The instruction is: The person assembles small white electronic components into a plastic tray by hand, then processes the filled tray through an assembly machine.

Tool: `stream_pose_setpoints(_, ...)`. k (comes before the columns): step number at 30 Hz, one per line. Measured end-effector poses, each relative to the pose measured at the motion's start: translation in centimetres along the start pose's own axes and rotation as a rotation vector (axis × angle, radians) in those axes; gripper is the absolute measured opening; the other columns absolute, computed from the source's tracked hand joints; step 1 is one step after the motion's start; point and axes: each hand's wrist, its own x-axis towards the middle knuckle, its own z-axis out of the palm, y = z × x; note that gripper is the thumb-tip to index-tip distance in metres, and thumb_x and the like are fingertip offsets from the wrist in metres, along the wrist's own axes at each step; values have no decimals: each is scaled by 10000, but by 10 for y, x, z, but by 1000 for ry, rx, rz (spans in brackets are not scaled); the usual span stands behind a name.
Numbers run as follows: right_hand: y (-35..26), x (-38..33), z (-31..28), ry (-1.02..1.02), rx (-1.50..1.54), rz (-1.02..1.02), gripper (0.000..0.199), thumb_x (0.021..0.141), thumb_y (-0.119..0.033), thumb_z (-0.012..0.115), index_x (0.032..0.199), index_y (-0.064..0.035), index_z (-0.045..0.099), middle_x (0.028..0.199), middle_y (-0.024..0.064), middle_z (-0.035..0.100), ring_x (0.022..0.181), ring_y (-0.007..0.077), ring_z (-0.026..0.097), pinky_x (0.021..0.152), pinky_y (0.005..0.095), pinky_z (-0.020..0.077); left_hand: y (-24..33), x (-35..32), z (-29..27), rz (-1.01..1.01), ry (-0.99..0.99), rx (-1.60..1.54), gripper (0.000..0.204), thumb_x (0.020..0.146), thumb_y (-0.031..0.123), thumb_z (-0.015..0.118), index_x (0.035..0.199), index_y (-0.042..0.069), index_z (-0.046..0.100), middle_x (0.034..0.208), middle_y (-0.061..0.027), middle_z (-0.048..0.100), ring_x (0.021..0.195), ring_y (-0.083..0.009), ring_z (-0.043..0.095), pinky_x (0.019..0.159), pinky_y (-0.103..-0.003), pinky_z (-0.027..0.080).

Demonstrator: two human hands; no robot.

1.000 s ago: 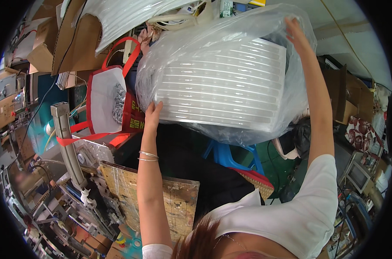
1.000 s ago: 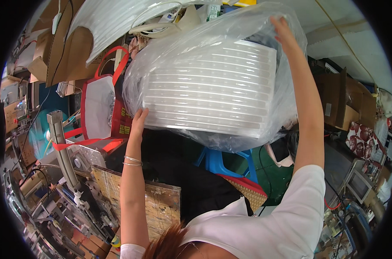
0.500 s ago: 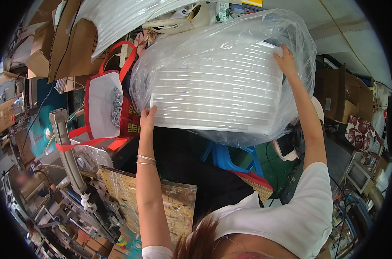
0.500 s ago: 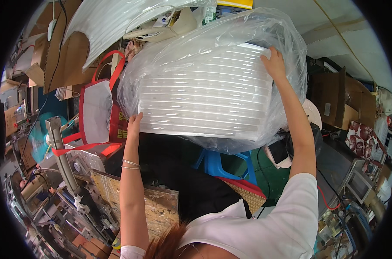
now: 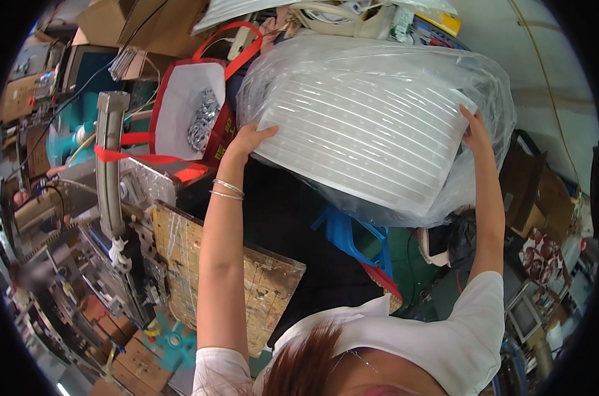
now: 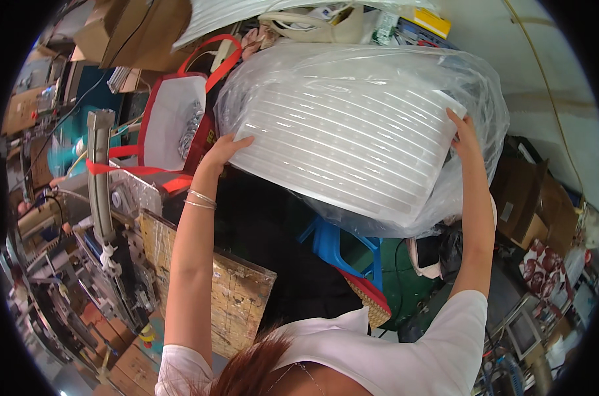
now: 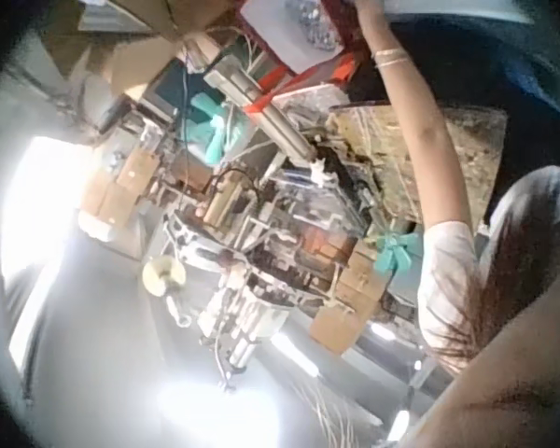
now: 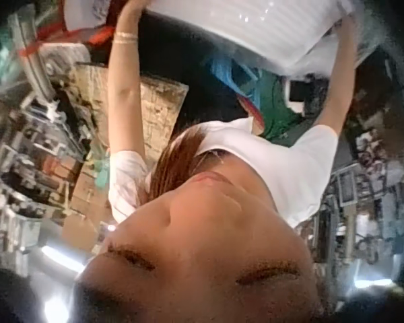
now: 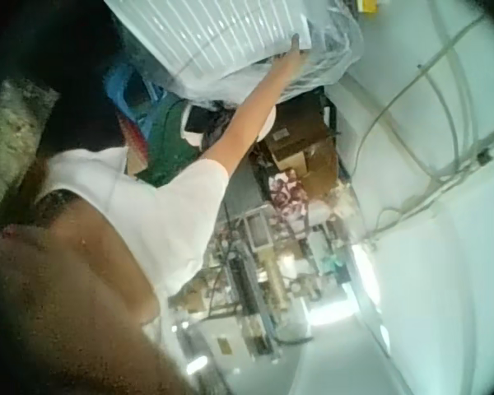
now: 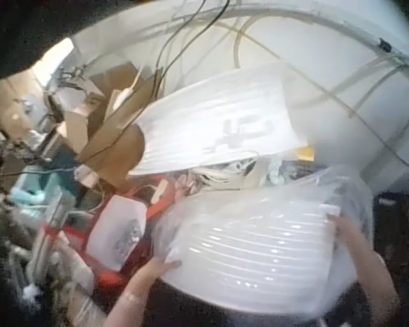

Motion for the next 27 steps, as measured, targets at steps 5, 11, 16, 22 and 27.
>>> stream_pose_setpoints(5,-1,13,-10,-210,92,3,700,745,-374,734,1276,-26,439,1220,128,519,1122,241,500,934,385,402,13,-23,6,7,-42,-198,792,729,277,736,1311,-104,356,1234,-219,515,1128,-286,517,951,-328,390)
stream_pose_setpoints(11,-10,-5,-9,-275,151,-111,689,757,-348,736,1248,41,451,1202,148,536,1089,249,533,932,352,424,40,-55,3,16,-90,-183,686,749,272,718,1259,-83,427,1179,-204,552,1084,-279,542,925,-334,405)
stream_pose_setpoints(16,-24,-18,-12,-252,152,-259,666,761,-350,733,1237,33,469,1189,128,545,1080,231,533,924,331,415,46,-90,8,56,-78,-163,620,773,273,709,1233,-59,461,1135,-171,578,1047,-257,565,902,-329,429)
stream_pose_setpoints(22,-53,-54,-14,-343,181,-294,623,769,-346,727,1222,14,496,1184,104,548,1079,202,521,916,315,402,23,-147,9,126,-99,-320,501,818,217,665,1212,-34,484,1103,-131,599,971,-198,594,844,-306,462)
stream_pose_setpoints(27,-79,-74,-16,-349,85,-351,594,787,-341,711,1222,4,500,1169,89,562,1066,206,529,923,319,400,14,-223,10,185,-109,-505,500,802,194,683,1213,-12,485,1111,-119,597,993,-194,581,873,-316,449)
